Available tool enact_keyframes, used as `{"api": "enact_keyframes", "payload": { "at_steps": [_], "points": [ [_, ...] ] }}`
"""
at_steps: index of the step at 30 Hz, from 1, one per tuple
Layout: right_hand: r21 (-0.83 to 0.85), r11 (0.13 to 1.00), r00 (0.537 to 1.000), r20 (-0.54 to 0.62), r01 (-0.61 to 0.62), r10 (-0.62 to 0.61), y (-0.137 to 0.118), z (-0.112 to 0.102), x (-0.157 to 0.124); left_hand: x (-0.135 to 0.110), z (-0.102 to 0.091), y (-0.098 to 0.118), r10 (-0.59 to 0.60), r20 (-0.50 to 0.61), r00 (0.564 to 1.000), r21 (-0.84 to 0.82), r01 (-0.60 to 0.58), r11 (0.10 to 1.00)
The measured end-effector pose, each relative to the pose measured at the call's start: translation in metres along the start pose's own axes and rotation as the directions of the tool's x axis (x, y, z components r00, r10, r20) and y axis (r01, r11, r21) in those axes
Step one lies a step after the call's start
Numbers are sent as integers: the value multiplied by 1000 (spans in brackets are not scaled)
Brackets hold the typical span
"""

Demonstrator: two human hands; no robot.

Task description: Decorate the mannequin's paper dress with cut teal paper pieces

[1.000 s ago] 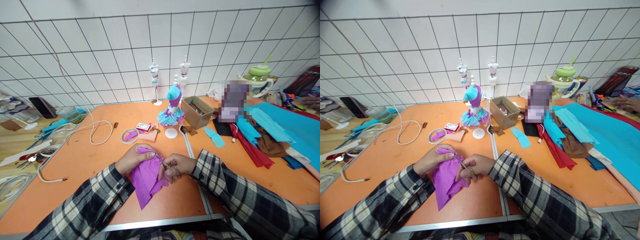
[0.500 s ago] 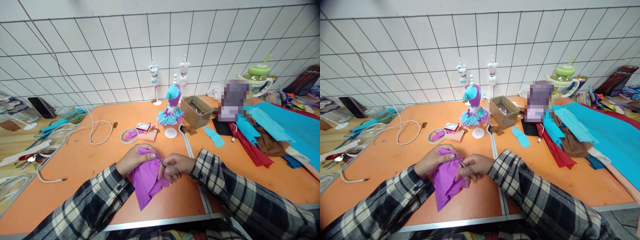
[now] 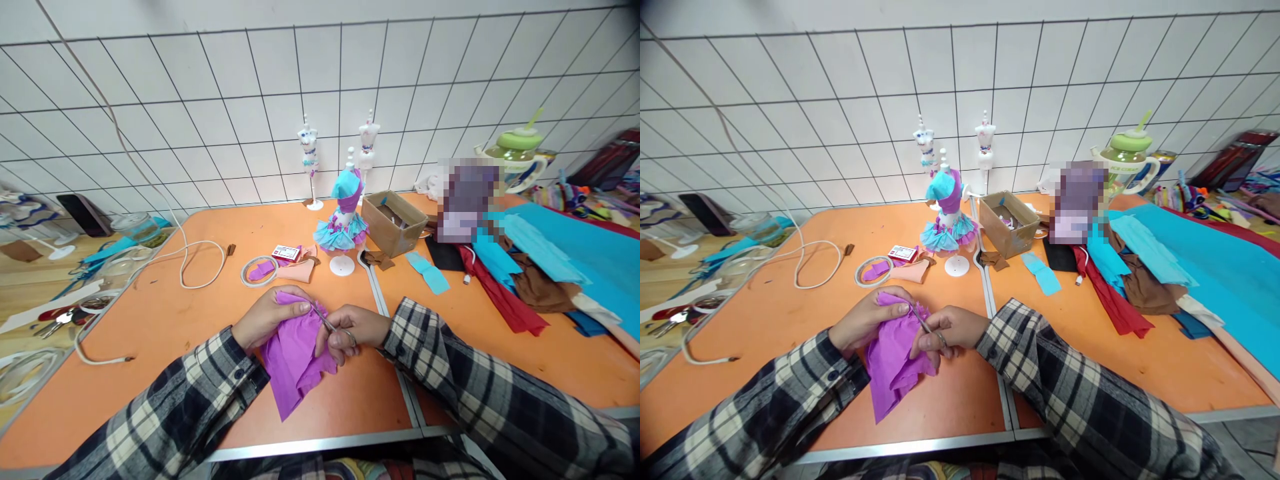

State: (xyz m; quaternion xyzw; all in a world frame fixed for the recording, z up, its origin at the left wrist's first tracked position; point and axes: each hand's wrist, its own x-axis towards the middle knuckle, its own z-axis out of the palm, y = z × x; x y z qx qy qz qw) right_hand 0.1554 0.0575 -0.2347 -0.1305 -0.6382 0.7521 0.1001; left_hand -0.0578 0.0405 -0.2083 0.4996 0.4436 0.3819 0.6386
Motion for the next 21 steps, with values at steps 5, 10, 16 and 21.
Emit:
{"api": "enact_keyframes", "payload": {
  "at_steps": [5, 10, 16, 21],
  "points": [
    [-1, 1000, 1000, 10, 0, 0, 1, -1, 1, 0, -1, -1, 8, 44, 999, 6, -8, 1000],
    [7, 1000, 1000, 29, -6, 6, 3, -2, 0, 0, 0, -1, 10, 56, 998, 1, -10, 1000],
    [17, 1000, 1000, 6, 5, -5, 1, -1, 0, 1, 1, -3, 43, 44, 998, 10, -43, 999],
    [22, 1000, 1000, 22, 3, -3, 0, 0, 0, 0, 2, -4, 37, 53, 998, 95, -42, 995]
  ]
}}
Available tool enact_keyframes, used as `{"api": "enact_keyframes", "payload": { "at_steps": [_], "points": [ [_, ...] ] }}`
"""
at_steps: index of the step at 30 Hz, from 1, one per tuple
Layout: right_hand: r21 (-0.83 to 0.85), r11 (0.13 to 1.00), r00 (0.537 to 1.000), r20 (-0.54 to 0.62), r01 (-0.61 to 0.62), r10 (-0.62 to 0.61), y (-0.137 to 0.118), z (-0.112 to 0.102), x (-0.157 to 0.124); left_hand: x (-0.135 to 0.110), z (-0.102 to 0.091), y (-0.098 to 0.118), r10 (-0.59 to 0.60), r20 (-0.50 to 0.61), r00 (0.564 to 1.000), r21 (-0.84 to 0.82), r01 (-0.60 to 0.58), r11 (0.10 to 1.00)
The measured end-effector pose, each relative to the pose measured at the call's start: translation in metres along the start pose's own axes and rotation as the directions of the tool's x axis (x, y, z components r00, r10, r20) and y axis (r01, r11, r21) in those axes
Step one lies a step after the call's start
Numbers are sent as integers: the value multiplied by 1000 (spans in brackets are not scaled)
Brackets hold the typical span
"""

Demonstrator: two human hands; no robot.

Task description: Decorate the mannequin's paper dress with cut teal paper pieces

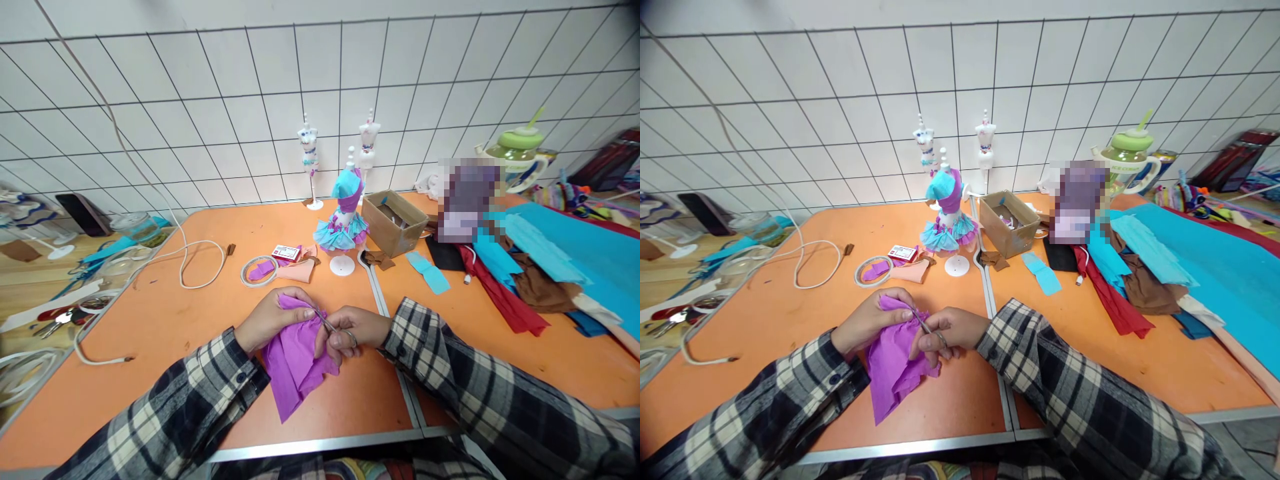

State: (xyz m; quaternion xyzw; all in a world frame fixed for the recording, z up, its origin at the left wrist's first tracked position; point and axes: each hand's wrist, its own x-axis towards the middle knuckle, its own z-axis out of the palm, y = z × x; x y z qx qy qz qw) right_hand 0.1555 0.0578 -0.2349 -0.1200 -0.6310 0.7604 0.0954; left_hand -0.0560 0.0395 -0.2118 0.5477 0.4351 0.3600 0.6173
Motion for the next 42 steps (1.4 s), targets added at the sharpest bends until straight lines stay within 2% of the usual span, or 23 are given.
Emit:
{"api": "enact_keyframes", "payload": {
  "at_steps": [7, 11, 16, 19, 21, 22, 23, 24, 26, 27, 28, 29, 31, 32, 33, 35, 36, 37, 40, 41, 42],
  "points": [
    [1, 1000, 1000, 3, 20, -20, -1, -1, -1, 0, -1, 1, -5, -25, 1000, -98, 3, 995],
    [3, 1000, 999, -28, 19, -19, -1, 0, -1, 1, -2, 3, -6, -48, 999, -79, 2, 997],
    [19, 1000, 1000, -22, 16, -15, 0, 1, 0, 1, -1, 5, 47, -134, 990, -65, -56, 996],
    [7, 1000, 999, -33, 15, -15, -1, 2, -1, 2, -2, 5, 29, -142, 990, -73, -39, 997],
    [-17, 999, 997, -70, 27, -29, -3, 1, -2, 2, -3, 4, 22, -164, 986, -66, -34, 997],
    [-29, 999, 990, -133, 44, -48, -5, 0, -3, 2, -5, 4, 24, -184, 983, -55, -35, 998],
    [-40, 997, 968, -237, 70, -78, -7, -1, -3, 3, -6, 4, 27, -206, 978, -36, -35, 999],
    [-54, 993, 922, -369, 102, -115, -9, -2, -3, 3, -7, 5, 30, -227, 973, -14, -34, 999],
    [-110, 984, 766, -617, 143, -180, -13, -4, -2, 4, -9, 6, 44, -257, 965, 43, -34, 998],
    [-152, 978, 691, -692, 143, -209, -13, -5, -1, 4, -9, 7, 58, -261, 963, 77, -39, 996],
    [-195, 972, 641, -731, 130, -233, -13, -4, 2, 4, -8, 8, 78, -266, 961, 114, -49, 992],
    [-231, 966, 622, -743, 111, -249, -11, -3, 4, 5, -6, 9, 100, -277, 956, 147, -61, 987],
    [-276, 957, 632, -728, 83, -265, -5, 2, 9, 5, -2, 9, 143, -335, 931, 176, -87, 981],
    [-279, 957, 651, -714, 74, -259, -2, 4, 12, 5, 0, 8, 151, -370, 917, 158, -98, 983],
    [-296, 953, 650, -713, 61, -263, 2, 7, 14, 4, 1, 7, 147, -402, 904, 117, -109, 987],
    [-359, 933, 608, -734, 32, -303, 8, 11, 17, 3, 2, 4, 127, -435, 892, 2, -140, 990],
    [-368, 929, 609, -729, 37, -313, 10, 12, 18, 3, 1, 2, 120, -438, 891, -46, -156, 987],
    [-346, 936, 642, -704, 62, -303, 12, 13, 19, 2, 0, 1, 118, -441, 890, -80, -170, 982],
    [-108, 982, 846, -500, 154, -187, 15, 13, 21, 2, -5, -2, 124, -456, 881, -102, -191, 976],
    [-38, 988, 888, -434, 151, -152, 16, 13, 21, 3, -7, -2, 123, -459, 880, -103, -191, 976],
    [-4, 990, 905, -405, 139, -129, 15, 12, 21, 3, -8, -2, 122, -461, 879, -114, -194, 974]
  ]
}}
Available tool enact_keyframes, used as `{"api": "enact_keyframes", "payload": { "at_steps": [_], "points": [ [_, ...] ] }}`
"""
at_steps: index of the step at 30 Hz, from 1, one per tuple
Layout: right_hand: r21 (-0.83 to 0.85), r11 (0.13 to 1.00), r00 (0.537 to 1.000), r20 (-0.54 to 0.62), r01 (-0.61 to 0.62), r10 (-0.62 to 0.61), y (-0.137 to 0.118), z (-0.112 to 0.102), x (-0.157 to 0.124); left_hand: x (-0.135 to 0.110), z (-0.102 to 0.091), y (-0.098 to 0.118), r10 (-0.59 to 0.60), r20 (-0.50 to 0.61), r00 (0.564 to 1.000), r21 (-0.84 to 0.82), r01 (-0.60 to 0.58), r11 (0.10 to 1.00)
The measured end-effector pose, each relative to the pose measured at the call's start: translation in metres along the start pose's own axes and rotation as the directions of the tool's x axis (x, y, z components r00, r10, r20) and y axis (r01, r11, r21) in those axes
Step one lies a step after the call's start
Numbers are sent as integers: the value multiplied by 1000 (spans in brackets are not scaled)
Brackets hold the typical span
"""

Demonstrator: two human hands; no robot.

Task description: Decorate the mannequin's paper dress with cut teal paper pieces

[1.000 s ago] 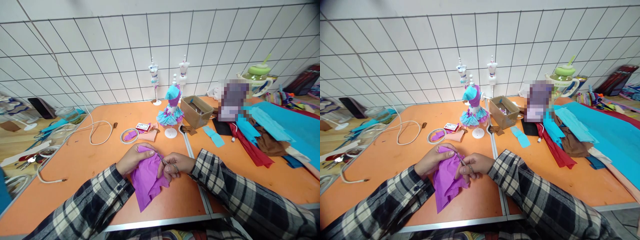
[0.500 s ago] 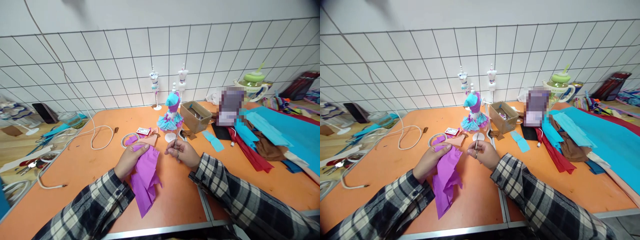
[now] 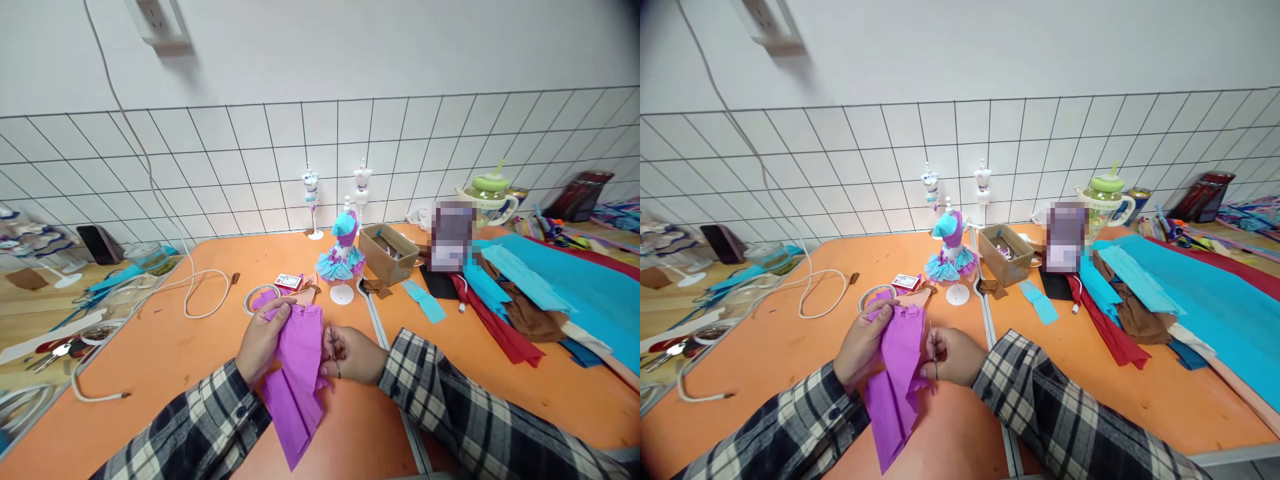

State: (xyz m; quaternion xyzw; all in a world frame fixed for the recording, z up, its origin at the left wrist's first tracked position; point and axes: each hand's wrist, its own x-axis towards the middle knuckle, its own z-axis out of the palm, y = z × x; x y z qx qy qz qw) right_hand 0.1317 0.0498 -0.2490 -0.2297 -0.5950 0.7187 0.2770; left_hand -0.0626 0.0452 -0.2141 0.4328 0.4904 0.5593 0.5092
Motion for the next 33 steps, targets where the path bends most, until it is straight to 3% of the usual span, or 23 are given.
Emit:
{"api": "enact_keyframes", "payload": {
  "at_steps": [5, 11, 13, 17, 19, 23, 25, 28, 30, 33],
  "points": [
    [-73, 996, 968, -240, 54, -71, -6, 2, -1, 2, 4, 4, 87, -41, 995, -204, -93, 974],
    [128, 988, 995, -43, -80, 86, 0, 11, 1, -6, 8, 6, 117, 38, 992, -302, -100, 948],
    [168, 984, 995, -69, -60, 72, 0, 6, 3, -8, 6, 6, 127, 66, 990, -222, -110, 969],
    [188, 982, 960, -279, 16, 37, -9, -6, 2, -8, 5, 4, 126, 65, 990, -78, -121, 990],
    [177, 984, 959, -278, -5, 54, -11, -3, 2, -7, 9, 2, 144, 36, 989, -146, -138, 980],
    [147, 989, 988, -147, -16, 38, -3, 20, 4, -9, 17, 5, 177, 42, 983, -270, -160, 950],
    [92, 996, 978, -205, -9, 28, 1, 25, 6, -12, 19, 10, 155, 67, 986, -219, -137, 966],
    [12, 999, 933, -357, 50, -42, 0, 12, 7, -19, 20, 18, 101, 134, 986, -99, -89, 991],
    [12, 996, 911, -407, 83, -71, -5, -4, 7, -24, 22, 19, 11, 248, 969, -78, 9, 997],
    [43, 991, 903, -418, 129, -100, -13, -24, 6, -27, 24, 13, -136, 486, 863, -63, 190, 980]
  ]
}}
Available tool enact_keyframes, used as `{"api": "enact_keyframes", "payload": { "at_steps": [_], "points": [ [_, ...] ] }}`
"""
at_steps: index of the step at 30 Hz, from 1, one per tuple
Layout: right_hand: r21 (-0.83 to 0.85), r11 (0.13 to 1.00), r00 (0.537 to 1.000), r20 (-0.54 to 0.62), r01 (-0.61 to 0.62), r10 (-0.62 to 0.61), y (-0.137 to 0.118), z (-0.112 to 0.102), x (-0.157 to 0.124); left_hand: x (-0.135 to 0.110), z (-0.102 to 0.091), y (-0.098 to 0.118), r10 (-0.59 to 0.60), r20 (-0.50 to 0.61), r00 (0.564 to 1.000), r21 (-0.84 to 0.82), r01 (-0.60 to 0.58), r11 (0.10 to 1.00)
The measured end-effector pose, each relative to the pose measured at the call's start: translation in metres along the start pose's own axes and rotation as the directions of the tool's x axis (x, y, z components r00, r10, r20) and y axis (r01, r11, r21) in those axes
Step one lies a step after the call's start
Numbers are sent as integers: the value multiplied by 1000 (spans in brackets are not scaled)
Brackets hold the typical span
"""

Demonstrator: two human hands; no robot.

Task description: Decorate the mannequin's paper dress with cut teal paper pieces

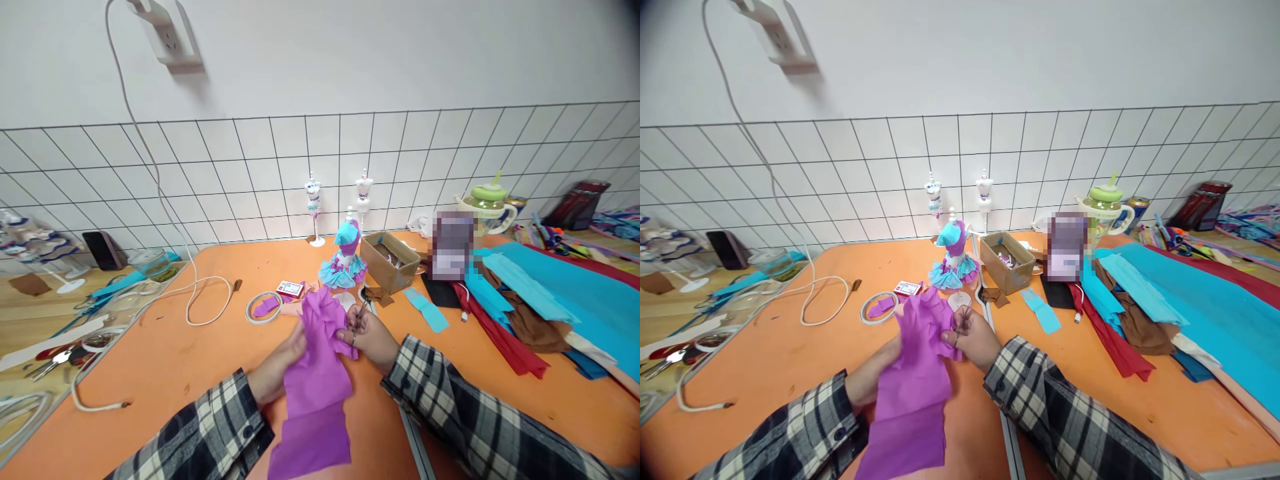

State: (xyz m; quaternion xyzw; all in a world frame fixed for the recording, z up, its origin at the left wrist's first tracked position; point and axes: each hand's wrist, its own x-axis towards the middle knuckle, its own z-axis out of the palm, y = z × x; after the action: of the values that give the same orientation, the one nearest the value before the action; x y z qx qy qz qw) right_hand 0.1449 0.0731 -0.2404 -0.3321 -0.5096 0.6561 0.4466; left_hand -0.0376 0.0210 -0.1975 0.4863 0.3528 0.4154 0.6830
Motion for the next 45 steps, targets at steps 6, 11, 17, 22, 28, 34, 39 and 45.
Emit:
{"api": "enact_keyframes", "payload": {
  "at_steps": [6, 11, 17, 22, 28, 34, 39, 45],
  "points": [
    [-47, 998, 998, 54, 40, -38, -13, -12, 3, 4, -11, -5, -75, 96, 993, 179, 57, 982],
    [-209, 977, 995, 103, 35, -13, -22, -30, 4, -2, -41, 40, 199, -32, 980, 698, -120, 706],
    [-743, 658, 987, 163, 122, 1, -31, -50, 2, -21, -55, 57, 201, -29, 979, 986, 61, -157],
    [-972, 175, 987, 161, 160, -7, -37, -52, -1, -26, -49, 37, -17, -6, 1000, 996, 5, -86],
    [-981, 42, 981, 187, 189, -44, -42, -49, -3, 0, -28, 48, 186, 37, 982, 993, -56, 102],
    [-987, -2, 949, 157, 163, -275, -48, -45, -7, 34, -33, 7, 83, 2, 997, 985, -16, 169],
    [-924, 39, 922, 377, 381, -87, -40, -27, -12, 42, -41, -13, 282, 11, 959, 929, -115, 352],
    [-962, 40, 960, 272, 269, 69, -29, -26, -11, 43, -45, -12, 162, -15, 987, 822, -80, 563]
  ]
}}
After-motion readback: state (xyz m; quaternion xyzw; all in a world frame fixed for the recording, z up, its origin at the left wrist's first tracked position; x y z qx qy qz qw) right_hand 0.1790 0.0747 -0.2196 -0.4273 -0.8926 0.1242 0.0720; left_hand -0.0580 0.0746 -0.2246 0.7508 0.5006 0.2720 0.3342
